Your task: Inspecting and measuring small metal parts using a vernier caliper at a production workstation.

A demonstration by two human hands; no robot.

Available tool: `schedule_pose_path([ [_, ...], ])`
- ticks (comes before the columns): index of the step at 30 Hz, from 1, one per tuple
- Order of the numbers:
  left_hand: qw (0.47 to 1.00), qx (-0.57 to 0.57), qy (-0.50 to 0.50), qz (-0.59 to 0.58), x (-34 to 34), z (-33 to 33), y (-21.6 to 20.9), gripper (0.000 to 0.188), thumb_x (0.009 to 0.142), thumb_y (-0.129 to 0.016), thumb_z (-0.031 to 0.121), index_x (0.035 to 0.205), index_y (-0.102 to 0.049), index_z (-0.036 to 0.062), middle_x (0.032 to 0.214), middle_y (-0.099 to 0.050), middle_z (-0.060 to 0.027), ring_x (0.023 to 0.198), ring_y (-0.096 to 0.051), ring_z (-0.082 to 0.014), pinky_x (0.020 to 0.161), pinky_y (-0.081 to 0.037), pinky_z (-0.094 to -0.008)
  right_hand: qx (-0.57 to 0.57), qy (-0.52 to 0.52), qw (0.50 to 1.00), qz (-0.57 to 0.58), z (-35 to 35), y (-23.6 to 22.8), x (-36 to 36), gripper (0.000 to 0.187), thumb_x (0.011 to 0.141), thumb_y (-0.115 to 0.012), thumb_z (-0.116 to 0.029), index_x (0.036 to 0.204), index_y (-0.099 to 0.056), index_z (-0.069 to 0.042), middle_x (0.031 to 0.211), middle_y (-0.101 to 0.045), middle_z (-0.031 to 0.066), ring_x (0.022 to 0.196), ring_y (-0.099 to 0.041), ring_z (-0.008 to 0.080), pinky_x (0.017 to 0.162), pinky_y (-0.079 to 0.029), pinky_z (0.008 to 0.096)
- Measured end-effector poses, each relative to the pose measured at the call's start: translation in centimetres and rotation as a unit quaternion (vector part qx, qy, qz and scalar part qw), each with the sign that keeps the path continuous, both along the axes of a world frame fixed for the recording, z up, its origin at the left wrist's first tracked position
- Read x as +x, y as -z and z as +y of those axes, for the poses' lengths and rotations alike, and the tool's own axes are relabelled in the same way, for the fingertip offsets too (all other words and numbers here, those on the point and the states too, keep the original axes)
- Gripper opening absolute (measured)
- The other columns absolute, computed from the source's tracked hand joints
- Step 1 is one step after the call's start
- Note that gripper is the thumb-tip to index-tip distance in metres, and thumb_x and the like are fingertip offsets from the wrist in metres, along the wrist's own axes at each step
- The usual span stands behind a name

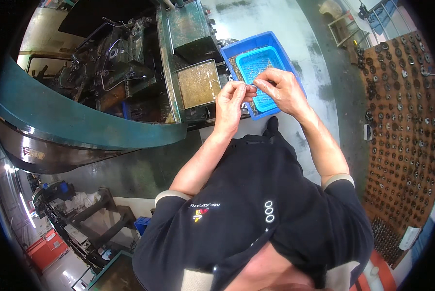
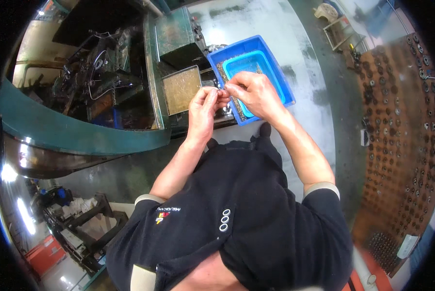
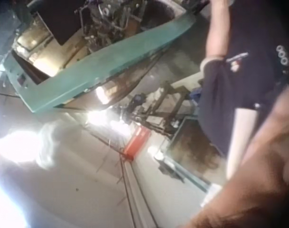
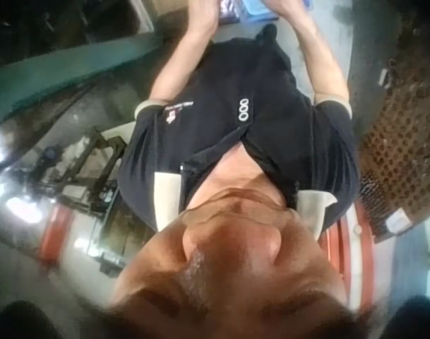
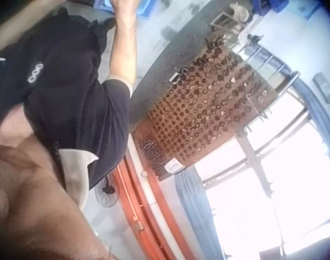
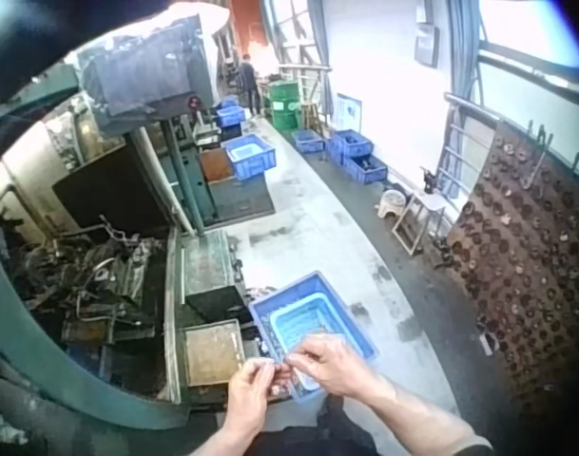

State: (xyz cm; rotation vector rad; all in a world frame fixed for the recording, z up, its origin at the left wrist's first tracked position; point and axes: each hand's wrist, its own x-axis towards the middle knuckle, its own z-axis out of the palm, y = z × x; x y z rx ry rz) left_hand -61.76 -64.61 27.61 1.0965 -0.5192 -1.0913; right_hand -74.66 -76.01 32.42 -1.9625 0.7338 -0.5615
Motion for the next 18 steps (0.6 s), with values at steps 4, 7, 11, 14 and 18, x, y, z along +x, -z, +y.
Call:
schedule_pose_path([
  [4, 0.998, 0.0, -0.002, -0.069, 0.05, -0.06, -0.22, 0.016, 0.098, -0.054, 0.017, 0.098, -0.059, 0.0015, 0.095, -0.066, -0.0086, 0.086, -0.064, -0.014, 0.079, -0.051, -0.0273, -0.011, -0.01, 0.997, 0.075, -0.42, -0.1, 0.0, 0.019, 0.089, -0.062, -0.016, 0.086, -0.063, 0.002, 0.071, -0.061, 0.0149, 0.069, -0.063, 0.0243, 0.062, -0.047, 0.0358],
  [7, 0.997, -0.01, -0.002, -0.082, 0.17, -0.09, -0.02, 0.018, 0.098, -0.055, 0.018, 0.099, -0.059, 0.0011, 0.095, -0.068, -0.0095, 0.088, -0.064, -0.0141, 0.08, -0.051, -0.0283, 0.03, -0.012, 0.999, 0.044, -0.33, 0.18, -0.06, 0.019, 0.09, -0.063, -0.017, 0.091, -0.062, 0.001, 0.076, -0.062, 0.0093, 0.072, -0.057, 0.015, 0.066, -0.047, 0.0309],
  [11, 0.996, -0.011, -0.002, -0.085, 0.16, -0.06, 0.46, 0.015, 0.097, -0.056, 0.015, 0.1, -0.059, 0.0008, 0.095, -0.068, -0.009, 0.089, -0.064, -0.0136, 0.081, -0.051, -0.0279, 0.033, -0.034, 0.999, 0.02, -0.59, 0.31, -0.25, 0.019, 0.09, -0.062, -0.017, 0.093, -0.06, 0.001, 0.078, -0.062, 0.0089, 0.074, -0.058, 0.0147, 0.068, -0.047, 0.0304],
  [14, 0.997, -0.016, -0.003, -0.082, 0.08, -0.03, 0.62, 0.013, 0.097, -0.056, 0.013, 0.1, -0.06, 0.0006, 0.095, -0.068, -0.0086, 0.089, -0.063, -0.0128, 0.081, -0.051, -0.0277, 0.043, -0.056, 0.997, -0.005, -0.75, 0.49, -0.32, 0.018, 0.09, -0.063, -0.016, 0.093, -0.06, 0.002, 0.08, -0.062, 0.0084, 0.075, -0.057, 0.0143, 0.068, -0.047, 0.0297],
  [18, 0.995, -0.002, 0.0, -0.101, -0.02, 0.01, 0.43, 0.013, 0.096, -0.056, 0.012, 0.1, -0.06, 0.0001, 0.096, -0.067, -0.0082, 0.089, -0.063, -0.0124, 0.081, -0.051, -0.0269, 0.04, -0.038, 0.998, 0.027, -0.71, 0.52, -0.33, 0.02, 0.089, -0.063, -0.018, 0.092, -0.061, 0.001, 0.08, -0.064, 0.0119, 0.073, -0.06, 0.0198, 0.066, -0.047, 0.0327],
])
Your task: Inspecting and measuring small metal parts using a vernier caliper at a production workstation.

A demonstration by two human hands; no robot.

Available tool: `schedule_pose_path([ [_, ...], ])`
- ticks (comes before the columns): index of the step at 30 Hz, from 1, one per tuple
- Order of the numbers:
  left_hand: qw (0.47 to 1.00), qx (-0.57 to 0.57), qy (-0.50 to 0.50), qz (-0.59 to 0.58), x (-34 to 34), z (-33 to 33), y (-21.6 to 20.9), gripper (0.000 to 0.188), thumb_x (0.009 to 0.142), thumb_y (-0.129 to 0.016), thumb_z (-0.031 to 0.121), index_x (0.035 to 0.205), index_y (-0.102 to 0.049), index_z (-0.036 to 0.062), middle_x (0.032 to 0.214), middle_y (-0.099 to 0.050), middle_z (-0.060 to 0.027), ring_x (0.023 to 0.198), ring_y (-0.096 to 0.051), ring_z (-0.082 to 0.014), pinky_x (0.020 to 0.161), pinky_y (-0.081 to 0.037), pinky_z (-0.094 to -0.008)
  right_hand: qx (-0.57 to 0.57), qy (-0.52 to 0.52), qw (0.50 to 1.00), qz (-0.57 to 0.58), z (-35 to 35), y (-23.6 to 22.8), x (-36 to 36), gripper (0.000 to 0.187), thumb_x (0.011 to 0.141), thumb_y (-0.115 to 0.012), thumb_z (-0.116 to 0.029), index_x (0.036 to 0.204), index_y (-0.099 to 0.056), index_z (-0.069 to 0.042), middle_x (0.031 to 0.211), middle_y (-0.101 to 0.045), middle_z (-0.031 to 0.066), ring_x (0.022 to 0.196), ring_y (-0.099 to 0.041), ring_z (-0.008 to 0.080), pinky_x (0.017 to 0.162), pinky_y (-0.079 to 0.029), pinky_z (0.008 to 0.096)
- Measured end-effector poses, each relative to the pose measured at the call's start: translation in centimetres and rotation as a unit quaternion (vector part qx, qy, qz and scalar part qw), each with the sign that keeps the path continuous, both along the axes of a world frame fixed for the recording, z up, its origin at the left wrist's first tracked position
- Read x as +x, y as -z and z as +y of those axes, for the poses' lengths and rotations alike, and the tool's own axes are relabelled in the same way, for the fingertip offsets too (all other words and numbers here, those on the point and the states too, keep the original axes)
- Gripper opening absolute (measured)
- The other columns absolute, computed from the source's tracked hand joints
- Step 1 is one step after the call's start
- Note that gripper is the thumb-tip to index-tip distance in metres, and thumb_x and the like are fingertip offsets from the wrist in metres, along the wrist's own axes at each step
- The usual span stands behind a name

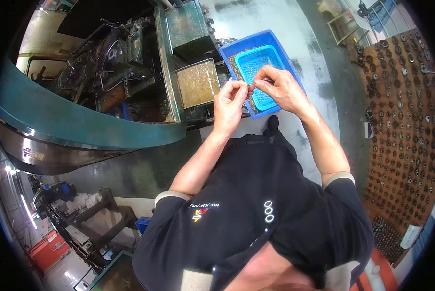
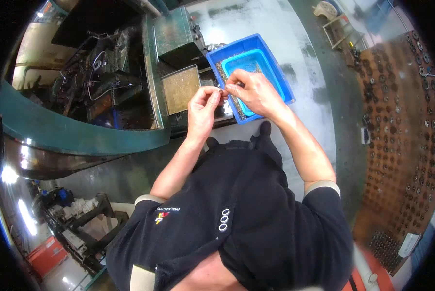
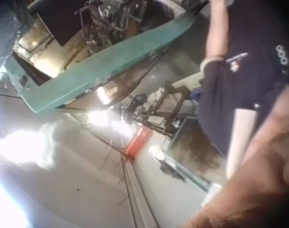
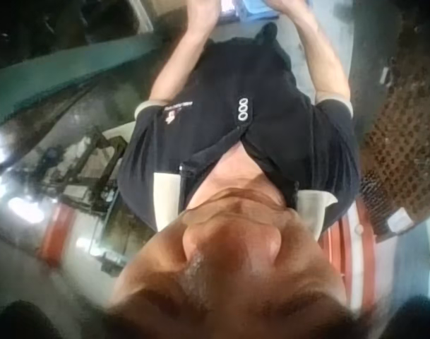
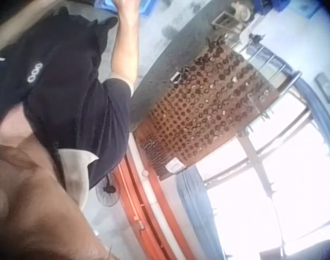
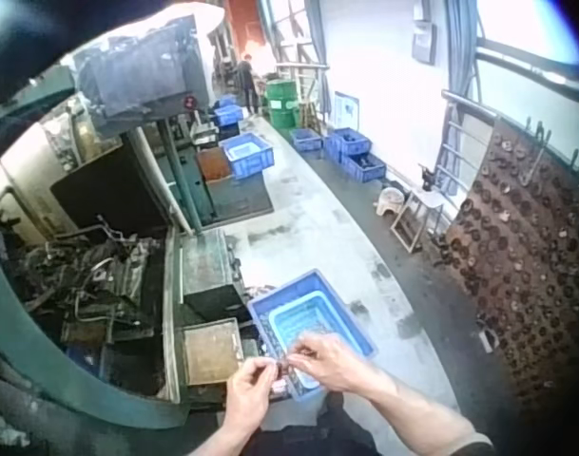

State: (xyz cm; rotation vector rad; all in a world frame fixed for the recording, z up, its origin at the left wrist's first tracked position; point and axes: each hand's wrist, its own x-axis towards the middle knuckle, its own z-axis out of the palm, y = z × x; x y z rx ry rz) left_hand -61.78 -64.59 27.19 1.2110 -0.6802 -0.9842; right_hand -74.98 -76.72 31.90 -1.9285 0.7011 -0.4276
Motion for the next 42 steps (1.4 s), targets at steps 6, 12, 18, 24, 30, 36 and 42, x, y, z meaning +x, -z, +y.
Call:
schedule_pose_path([
  [6, 1.0, -0.001, 0.004, 0.0, -0.1, 0.0, 0.2, 0.012, 0.096, -0.056, 0.011, 0.1, -0.06, -0.0004, 0.095, -0.067, -0.008, 0.089, -0.063, -0.0122, 0.081, -0.05, -0.0263, -0.035, 0.0, 0.997, 0.071, -0.3, -0.1, 0.0, 0.025, 0.089, -0.061, -0.024, 0.091, -0.062, 0.001, 0.077, -0.066, 0.0151, 0.071, -0.064, 0.0251, 0.065, -0.048, 0.0355],
  [12, 1.0, -0.008, 0.007, 0.011, -0.1, 0.1, 0.5, 0.011, 0.096, -0.057, 0.01, 0.1, -0.06, -0.0004, 0.095, -0.067, -0.0076, 0.089, -0.063, -0.0119, 0.081, -0.051, -0.0264, 0.014, 0.0, 1.0, -0.02, 0.2, 0.2, -0.1, 0.02, 0.089, -0.062, -0.02, 0.09, -0.062, 0.0, 0.076, -0.064, 0.012, 0.072, -0.061, 0.0189, 0.066, -0.047, 0.0335],
  [18, 1.0, -0.005, 0.008, 0.006, -0.3, 0.2, 0.4, 0.011, 0.096, -0.057, 0.01, 0.1, -0.06, -0.0005, 0.095, -0.067, -0.0073, 0.088, -0.063, -0.012, 0.081, -0.051, -0.0267, -0.024, -0.018, 0.999, 0.015, -0.1, 0.1, -0.5, 0.021, 0.086, -0.065, -0.021, 0.091, -0.062, 0.0, 0.076, -0.065, 0.016, 0.07, -0.063, 0.027, 0.064, -0.047, 0.0378],
  [24, 1.0, -0.004, 0.009, -0.003, -0.2, 0.3, 0.8, 0.012, 0.096, -0.057, 0.011, 0.1, -0.059, -0.0004, 0.095, -0.067, -0.0089, 0.088, -0.063, -0.0129, 0.081, -0.052, -0.0277, -0.048, -0.006, 0.999, 0.022, 0.2, 0.3, -0.4, 0.019, 0.085, -0.066, -0.017, 0.09, -0.062, 0.0, 0.079, -0.065, 0.0165, 0.071, -0.063, 0.03, 0.065, -0.048, 0.0375],
  [30, 1.0, 0.005, 0.004, 0.013, -0.3, 0.3, 0.7, 0.013, 0.096, -0.056, 0.012, 0.1, -0.059, -0.0003, 0.096, -0.067, -0.0101, 0.088, -0.064, -0.0144, 0.081, -0.052, -0.0294, -0.038, 0.006, 0.999, -0.035, -0.1, 0.3, -1.1, 0.018, 0.085, -0.066, -0.017, 0.087, -0.062, 0.001, 0.078, -0.064, 0.0152, 0.068, -0.062, 0.0289, 0.064, -0.048, 0.0368],
  [36, 1.0, 0.003, 0.01, 0.012, -0.3, 0.2, 0.8, 0.013, 0.096, -0.057, 0.012, 0.1, -0.059, -0.0002, 0.096, -0.067, -0.0098, 0.088, -0.064, -0.0146, 0.081, -0.052, -0.0291, -0.053, 0.001, 0.996, 0.069, -0.6, 0.7, -1.2, 0.019, 0.086, -0.067, -0.018, 0.087, -0.063, 0.0, 0.075, -0.062, 0.014, 0.069, -0.06, 0.0247, 0.064, -0.047, 0.0352],
  [42, 1.0, 0.006, 0.009, 0.013, -0.3, 0.1, 0.7, 0.013, 0.096, -0.057, 0.012, 0.1, -0.059, 0.0002, 0.096, -0.067, -0.0096, 0.089, -0.064, -0.0144, 0.081, -0.052, -0.0287, -0.041, 0.017, 0.997, -0.064, -0.1, 0.7, -1.1, 0.021, 0.087, -0.066, -0.02, 0.084, -0.062, 0.001, 0.072, -0.06, 0.0146, 0.064, -0.059, 0.0254, 0.06, -0.046, 0.036],
])
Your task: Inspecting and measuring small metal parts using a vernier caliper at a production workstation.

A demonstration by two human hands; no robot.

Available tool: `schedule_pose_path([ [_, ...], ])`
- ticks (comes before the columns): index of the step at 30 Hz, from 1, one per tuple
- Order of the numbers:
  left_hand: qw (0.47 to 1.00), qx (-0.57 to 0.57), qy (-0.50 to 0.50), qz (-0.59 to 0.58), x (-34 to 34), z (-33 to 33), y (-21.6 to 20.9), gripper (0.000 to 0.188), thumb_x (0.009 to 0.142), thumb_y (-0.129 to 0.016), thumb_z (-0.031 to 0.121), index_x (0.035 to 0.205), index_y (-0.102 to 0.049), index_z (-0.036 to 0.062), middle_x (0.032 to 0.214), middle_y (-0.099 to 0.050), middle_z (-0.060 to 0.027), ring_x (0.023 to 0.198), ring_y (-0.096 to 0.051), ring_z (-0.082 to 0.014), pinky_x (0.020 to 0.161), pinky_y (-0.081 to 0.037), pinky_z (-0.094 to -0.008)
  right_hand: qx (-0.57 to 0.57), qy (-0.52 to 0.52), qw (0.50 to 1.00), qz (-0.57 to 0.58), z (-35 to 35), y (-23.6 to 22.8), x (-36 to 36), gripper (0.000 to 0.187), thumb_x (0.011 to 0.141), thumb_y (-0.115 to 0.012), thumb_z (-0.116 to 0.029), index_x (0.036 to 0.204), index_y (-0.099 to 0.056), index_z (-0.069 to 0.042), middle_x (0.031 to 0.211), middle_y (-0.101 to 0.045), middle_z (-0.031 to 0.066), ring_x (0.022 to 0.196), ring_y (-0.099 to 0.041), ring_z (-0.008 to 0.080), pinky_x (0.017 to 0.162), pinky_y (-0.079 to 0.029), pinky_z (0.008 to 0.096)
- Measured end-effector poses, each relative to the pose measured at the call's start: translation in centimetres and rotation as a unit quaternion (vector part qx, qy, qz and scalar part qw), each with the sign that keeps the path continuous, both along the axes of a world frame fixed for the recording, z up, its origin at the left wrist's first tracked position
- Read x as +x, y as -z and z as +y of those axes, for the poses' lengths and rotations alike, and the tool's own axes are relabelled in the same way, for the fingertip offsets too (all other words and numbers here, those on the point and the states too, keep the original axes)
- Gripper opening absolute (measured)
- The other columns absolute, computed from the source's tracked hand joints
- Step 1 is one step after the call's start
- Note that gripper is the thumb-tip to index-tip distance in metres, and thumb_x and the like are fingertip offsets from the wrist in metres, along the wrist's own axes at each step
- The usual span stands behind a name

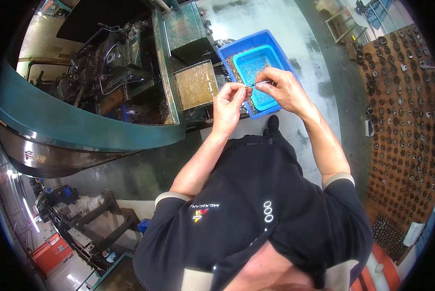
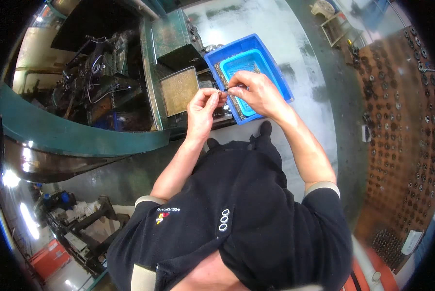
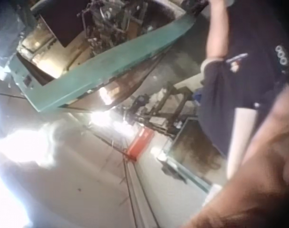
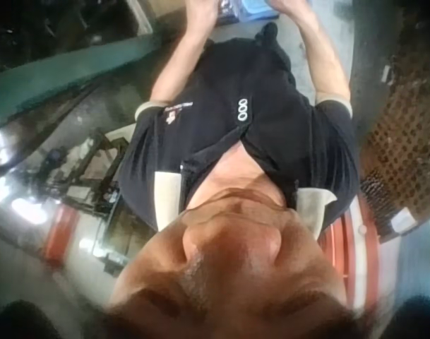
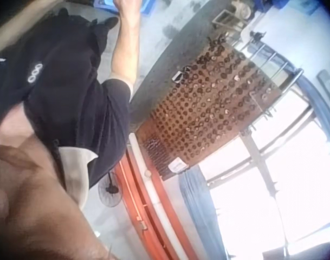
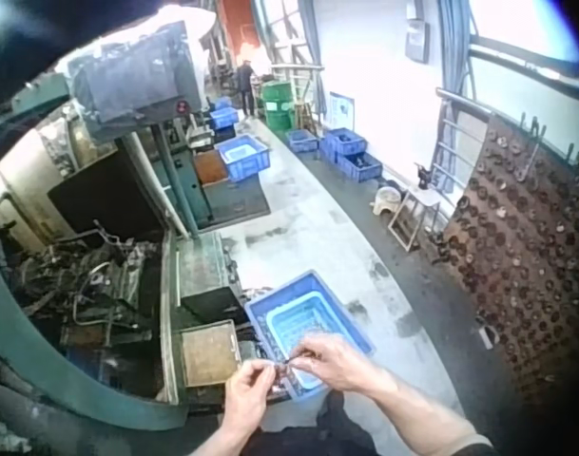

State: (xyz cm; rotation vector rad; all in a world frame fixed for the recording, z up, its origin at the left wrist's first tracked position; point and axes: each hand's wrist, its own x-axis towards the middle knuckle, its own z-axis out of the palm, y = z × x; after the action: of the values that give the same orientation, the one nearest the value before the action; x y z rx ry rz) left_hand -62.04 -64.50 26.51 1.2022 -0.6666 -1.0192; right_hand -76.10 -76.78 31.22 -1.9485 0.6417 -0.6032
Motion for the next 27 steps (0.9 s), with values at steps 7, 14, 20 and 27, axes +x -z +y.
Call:
schedule_pose_path([
  [7, 1.0, -0.005, 0.0, 0.006, 0.3, -0.3, 0.2, 0.012, 0.096, -0.057, 0.011, 0.101, -0.059, 0.0002, 0.096, -0.067, -0.0091, 0.089, -0.063, -0.014, 0.082, -0.052, -0.0287, -0.009, -0.005, 1.0, -0.002, -0.3, -0.1, 0.1, 0.014, 0.085, -0.068, -0.014, 0.088, -0.063, -0.001, 0.075, -0.063, 0.0145, 0.069, -0.063, 0.0266, 0.063, -0.048, 0.0355],
  [14, 1.0, -0.006, -0.004, 0.012, 0.4, -0.3, -0.5, 0.013, 0.096, -0.057, 0.012, 0.101, -0.059, 0.0003, 0.097, -0.067, -0.0093, 0.089, -0.063, -0.0141, 0.081, -0.052, -0.0285, -0.061, -0.015, 0.997, 0.039, -0.9, 0.3, 0.4, 0.013, 0.084, -0.068, -0.013, 0.086, -0.062, -0.001, 0.073, -0.062, 0.0153, 0.066, -0.063, 0.0276, 0.06, -0.047, 0.0362],
  [20, 0.998, 0.036, 0.026, 0.052, 1.9, -0.5, 0.2, 0.019, 0.096, -0.058, 0.019, 0.103, -0.059, 0.0006, 0.095, -0.067, -0.0098, 0.084, -0.064, -0.0143, 0.078, -0.052, -0.0283, -0.071, 0.004, 0.997, -0.012, -0.4, 0.1, 1.0, 0.012, 0.084, -0.067, -0.011, 0.086, -0.063, -0.001, 0.072, -0.061, 0.0149, 0.065, -0.062, 0.0272, 0.059, -0.047, 0.0356],
  [27, 0.999, 0.027, 0.028, 0.033, 2.1, -0.4, 0.1, 0.019, 0.096, -0.058, 0.02, 0.101, -0.06, 0.0011, 0.092, -0.067, -0.0092, 0.083, -0.064, -0.0141, 0.075, -0.052, -0.0271, -0.082, 0.017, 0.996, -0.016, -0.3, 0.3, 1.1, 0.015, 0.086, -0.067, -0.015, 0.086, -0.063, 0.0, 0.074, -0.062, 0.0131, 0.066, -0.06, 0.0242, 0.059, -0.046, 0.0341],
])
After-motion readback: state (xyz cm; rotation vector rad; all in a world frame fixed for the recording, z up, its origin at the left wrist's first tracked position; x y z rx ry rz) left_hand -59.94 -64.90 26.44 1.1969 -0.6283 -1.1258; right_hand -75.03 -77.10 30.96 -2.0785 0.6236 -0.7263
